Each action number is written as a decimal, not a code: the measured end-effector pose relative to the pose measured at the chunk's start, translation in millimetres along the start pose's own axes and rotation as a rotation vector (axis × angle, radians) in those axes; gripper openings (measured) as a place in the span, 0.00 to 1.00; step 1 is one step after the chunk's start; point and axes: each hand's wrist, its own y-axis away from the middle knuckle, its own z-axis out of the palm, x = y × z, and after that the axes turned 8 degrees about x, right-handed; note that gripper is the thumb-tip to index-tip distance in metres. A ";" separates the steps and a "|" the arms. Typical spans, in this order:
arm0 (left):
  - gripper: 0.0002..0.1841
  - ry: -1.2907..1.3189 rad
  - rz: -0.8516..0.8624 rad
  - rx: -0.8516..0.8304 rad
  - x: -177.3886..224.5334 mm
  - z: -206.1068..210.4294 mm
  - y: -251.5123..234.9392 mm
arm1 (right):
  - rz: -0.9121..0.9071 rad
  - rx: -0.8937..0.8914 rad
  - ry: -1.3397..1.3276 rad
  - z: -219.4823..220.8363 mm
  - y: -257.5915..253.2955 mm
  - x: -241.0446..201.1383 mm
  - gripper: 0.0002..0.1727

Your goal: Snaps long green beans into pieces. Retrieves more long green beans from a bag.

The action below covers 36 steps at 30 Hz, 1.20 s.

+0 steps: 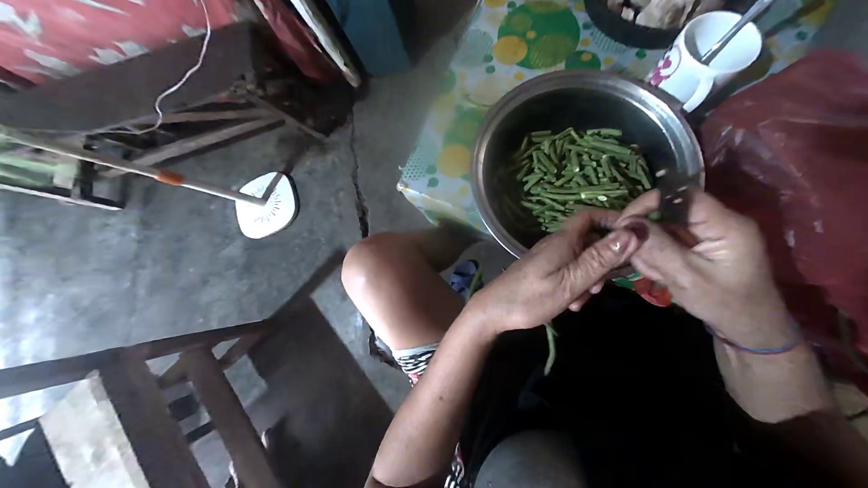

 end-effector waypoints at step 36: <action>0.16 -0.335 0.277 0.028 0.5 3.1 2.6 | 0.092 0.028 0.289 -6.1 -5.4 12.0 0.28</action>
